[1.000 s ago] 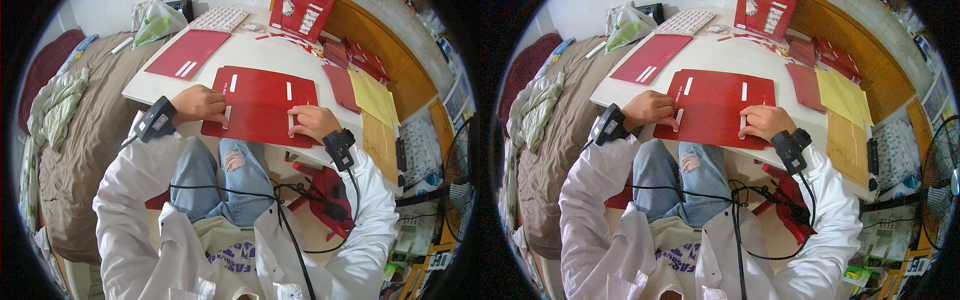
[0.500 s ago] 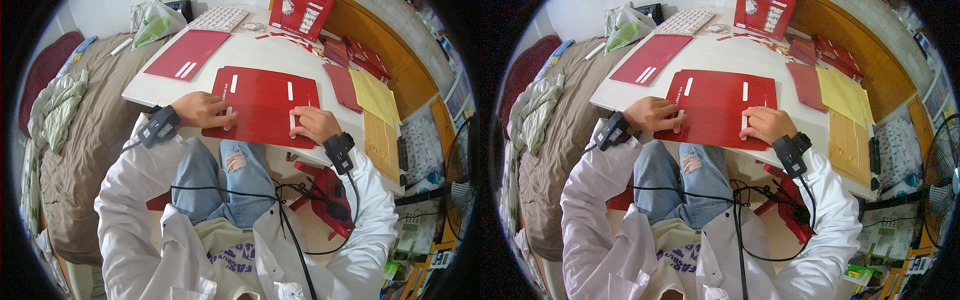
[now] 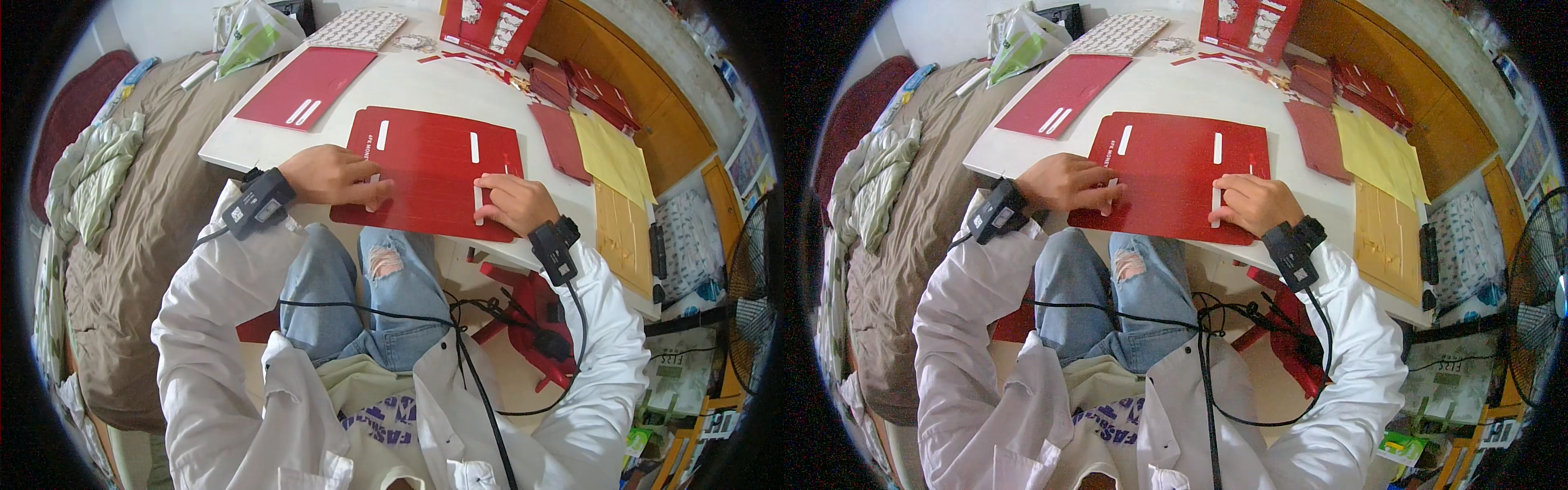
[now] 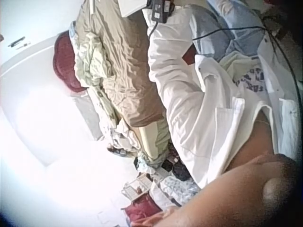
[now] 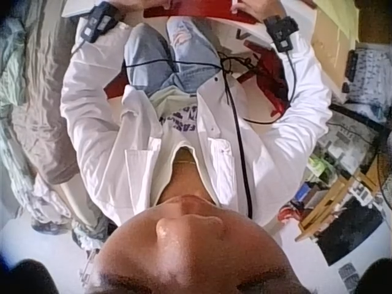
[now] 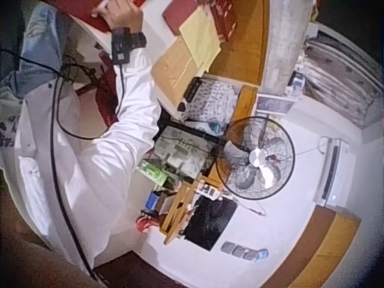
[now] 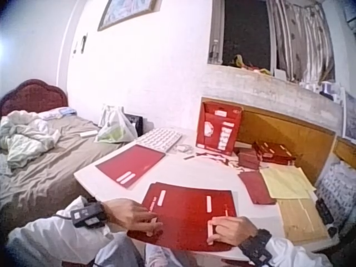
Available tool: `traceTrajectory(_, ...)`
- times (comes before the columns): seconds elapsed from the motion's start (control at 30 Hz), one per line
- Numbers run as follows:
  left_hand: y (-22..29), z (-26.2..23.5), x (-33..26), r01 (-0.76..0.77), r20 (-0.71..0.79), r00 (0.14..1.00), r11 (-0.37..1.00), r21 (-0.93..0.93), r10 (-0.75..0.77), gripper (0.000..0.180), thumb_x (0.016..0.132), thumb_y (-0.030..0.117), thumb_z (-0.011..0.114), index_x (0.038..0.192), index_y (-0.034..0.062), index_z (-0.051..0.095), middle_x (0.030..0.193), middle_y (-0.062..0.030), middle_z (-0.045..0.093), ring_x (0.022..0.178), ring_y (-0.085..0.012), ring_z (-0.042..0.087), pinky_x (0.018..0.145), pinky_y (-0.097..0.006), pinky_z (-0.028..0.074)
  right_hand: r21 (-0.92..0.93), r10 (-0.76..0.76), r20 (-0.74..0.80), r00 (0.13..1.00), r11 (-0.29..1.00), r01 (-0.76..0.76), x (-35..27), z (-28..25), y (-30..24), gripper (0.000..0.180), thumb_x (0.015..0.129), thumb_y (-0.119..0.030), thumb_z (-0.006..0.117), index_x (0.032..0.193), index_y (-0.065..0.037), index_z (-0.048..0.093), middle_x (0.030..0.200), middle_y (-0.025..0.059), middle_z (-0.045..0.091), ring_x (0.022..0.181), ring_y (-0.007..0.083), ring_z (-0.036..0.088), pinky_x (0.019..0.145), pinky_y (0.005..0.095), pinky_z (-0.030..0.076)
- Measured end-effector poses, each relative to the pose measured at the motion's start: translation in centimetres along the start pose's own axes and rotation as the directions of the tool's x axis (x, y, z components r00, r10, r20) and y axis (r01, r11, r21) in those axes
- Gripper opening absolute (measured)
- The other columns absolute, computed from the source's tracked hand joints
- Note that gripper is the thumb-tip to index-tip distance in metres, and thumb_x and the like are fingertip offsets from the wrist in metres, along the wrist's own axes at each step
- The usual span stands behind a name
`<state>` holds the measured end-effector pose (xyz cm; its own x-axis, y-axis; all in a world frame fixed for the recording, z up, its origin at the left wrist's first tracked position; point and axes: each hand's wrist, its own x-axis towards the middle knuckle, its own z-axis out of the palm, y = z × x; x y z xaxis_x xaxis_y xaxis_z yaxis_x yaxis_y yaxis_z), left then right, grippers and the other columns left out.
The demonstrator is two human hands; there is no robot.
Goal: Assembling red money wallets and inserting greeting cards into folders on a desk.
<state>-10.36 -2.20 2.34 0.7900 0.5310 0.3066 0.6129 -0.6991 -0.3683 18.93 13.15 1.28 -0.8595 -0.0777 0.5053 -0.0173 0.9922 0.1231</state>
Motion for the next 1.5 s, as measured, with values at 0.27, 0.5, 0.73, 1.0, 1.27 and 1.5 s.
traceTrajectory(0.27, 2.9, 0.4, 7.3, 0.333, 0.031, 0.943, 0.94, -0.078, -0.331, 0.053, 0.074, 0.051, 0.061, 0.1, 0.0052, 0.057, 0.086, -0.0089, 0.057, 0.078, -0.0246, 0.059, 0.063, -0.037, 0.047, 0.0, 0.007, 0.004, 1.0, 1.0, -0.007, 0.0, 0.2, 0.1, 0.035, 0.067, -0.03, 0.072, 0.066, -0.004, 0.049, 0.097, 0.0091, 0.064, 0.08, 0.0233, 0.063, 0.063, 0.0318, 0.052)
traceTrajectory(0.5, 2.0, 2.1, 10.5, 0.142, 0.083, 0.989, 0.92, -0.365, -0.12, 0.035, 0.075, 0.026, 0.062, 0.107, 0.0116, 0.057, 0.106, -0.0097, 0.052, 0.102, -0.0262, 0.049, 0.077, -0.042, 0.043, 0.22, 0.155, 0.132, 0.979, 0.958, -0.182, -0.9, -0.7, 0.6, 0.029, 0.077, -0.026, 0.068, 0.075, 0.0, 0.053, 0.103, 0.0119, 0.06, 0.084, 0.0269, 0.062, 0.068, 0.0329, 0.051)
traceTrajectory(0.73, 1.7, 2.9, 11.7, 0.137, 0.152, 0.986, 0.82, -0.556, -0.061, 0.028, 0.076, 0.028, 0.062, 0.097, 0.0103, 0.057, 0.104, -0.0104, 0.046, 0.098, -0.0282, 0.046, 0.08, -0.042, 0.039, 0.38, 0.225, 0.201, 0.953, 0.879, -0.288, -1.6, -0.6, 0.6, 0.018, 0.079, -0.012, 0.062, 0.084, 0.001, 0.05, 0.108, 0.0154, 0.055, 0.09, 0.0332, 0.057, 0.074, 0.0367, 0.048)
traceTrajectory(1.0, 1.5, 3.2, 12.6, 0.116, 0.185, 0.983, 0.806, -0.58, -0.008, 0.031, 0.073, 0.03, 0.064, 0.093, 0.0076, 0.055, 0.101, -0.0111, 0.045, 0.096, -0.0278, 0.045, 0.08, -0.041, 0.038, 0.408, 0.21, 0.21, 0.955, 0.869, -0.281, -1.7, -0.7, 0.7, 0.02, 0.078, -0.011, 0.06, 0.089, 0.001, 0.05, 0.106, 0.0171, 0.053, 0.092, 0.0349, 0.055, 0.076, 0.0375, 0.047)
traceTrajectory(1.27, 1.1, 3.0, 13.4, 0.053, 0.139, 0.989, 0.778, -0.626, 0.045, 0.024, 0.072, 0.023, 0.063, 0.085, 0.0066, 0.052, 0.096, -0.0104, 0.047, 0.092, -0.0286, 0.046, 0.079, -0.04, 0.039, 0.351, 0.259, 0.282, 0.924, 0.868, -0.35, -1.6, -0.9, 0.6, 0.028, 0.078, -0.014, 0.06, 0.1, 0.002, 0.05, 0.105, 0.0165, 0.053, 0.095, 0.0343, 0.055, 0.079, 0.0384, 0.047)
traceTrajectory(1.5, 0.9, 2.9, 13.1, 0.076, 0.145, 0.989, 0.794, -0.603, 0.015, 0.025, 0.07, 0.015, 0.061, 0.09, 0.0072, 0.049, 0.097, -0.0105, 0.047, 0.091, -0.0297, 0.049, 0.079, -0.041, 0.041, 0.387, 0.236, 0.237, 0.942, 0.867, -0.315, -1.8, -0.4, 0.8, 0.025, 0.079, -0.016, 0.061, 0.096, 0.0, 0.052, 0.108, 0.0152, 0.053, 0.096, 0.0326, 0.055, 0.08, 0.0374, 0.047)
